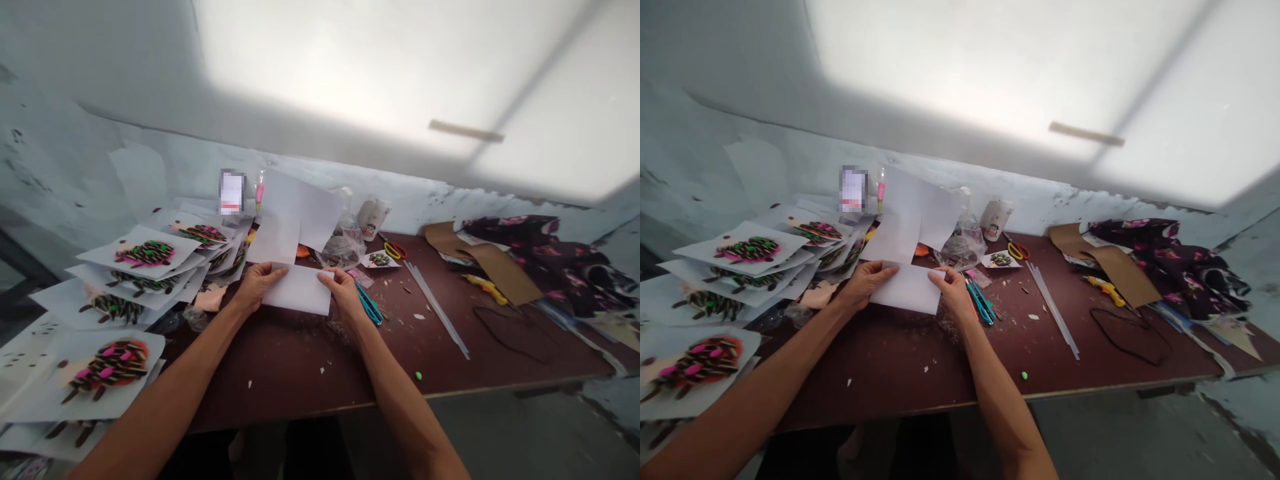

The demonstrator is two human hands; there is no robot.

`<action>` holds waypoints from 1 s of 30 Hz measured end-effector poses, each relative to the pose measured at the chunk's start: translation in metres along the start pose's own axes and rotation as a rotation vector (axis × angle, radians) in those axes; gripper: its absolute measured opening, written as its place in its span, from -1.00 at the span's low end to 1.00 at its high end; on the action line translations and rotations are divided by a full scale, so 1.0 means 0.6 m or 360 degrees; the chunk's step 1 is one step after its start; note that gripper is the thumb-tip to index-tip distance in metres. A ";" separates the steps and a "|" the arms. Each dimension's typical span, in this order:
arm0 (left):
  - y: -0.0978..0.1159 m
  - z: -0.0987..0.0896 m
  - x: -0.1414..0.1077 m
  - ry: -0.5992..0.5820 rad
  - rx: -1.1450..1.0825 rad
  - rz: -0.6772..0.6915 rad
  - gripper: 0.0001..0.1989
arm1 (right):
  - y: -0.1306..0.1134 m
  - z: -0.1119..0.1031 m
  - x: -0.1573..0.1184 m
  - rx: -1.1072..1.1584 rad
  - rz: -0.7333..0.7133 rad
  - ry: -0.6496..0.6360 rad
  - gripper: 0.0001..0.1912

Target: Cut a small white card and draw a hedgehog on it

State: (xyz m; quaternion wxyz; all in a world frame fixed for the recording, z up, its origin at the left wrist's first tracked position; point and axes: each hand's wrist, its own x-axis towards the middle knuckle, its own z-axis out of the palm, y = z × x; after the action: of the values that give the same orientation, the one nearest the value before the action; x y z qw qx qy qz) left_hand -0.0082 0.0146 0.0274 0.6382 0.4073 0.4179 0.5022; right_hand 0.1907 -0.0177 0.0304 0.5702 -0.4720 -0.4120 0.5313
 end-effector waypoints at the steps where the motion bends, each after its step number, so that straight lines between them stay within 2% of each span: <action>1: 0.001 0.000 0.000 0.0012 -0.0008 -0.0007 -0.48 | -0.001 0.000 -0.002 0.0025 -0.0005 -0.0002 -0.60; 12: -0.009 0.002 0.000 -0.0039 -0.0031 0.0074 -0.50 | 0.005 0.001 -0.003 -0.0052 -0.0123 0.0042 -0.65; 23: 0.000 0.007 -0.004 0.0075 -0.0125 0.0044 -0.46 | 0.013 -0.004 0.000 -0.0013 -0.0096 0.0069 -0.62; 26: 0.001 0.009 -0.003 0.0093 -0.0144 0.0047 -0.45 | 0.017 -0.006 0.003 -0.0060 -0.0153 0.0094 -0.63; 30: 0.000 0.005 -0.003 0.0047 0.0000 0.0182 -0.48 | 0.023 -0.009 0.005 -0.0253 -0.0296 0.0115 -0.70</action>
State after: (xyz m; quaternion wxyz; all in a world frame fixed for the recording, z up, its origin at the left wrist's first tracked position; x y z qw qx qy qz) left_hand -0.0056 0.0124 0.0283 0.6023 0.4231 0.4032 0.5437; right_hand 0.1936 -0.0153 0.0157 0.5923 -0.4944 -0.4741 0.4243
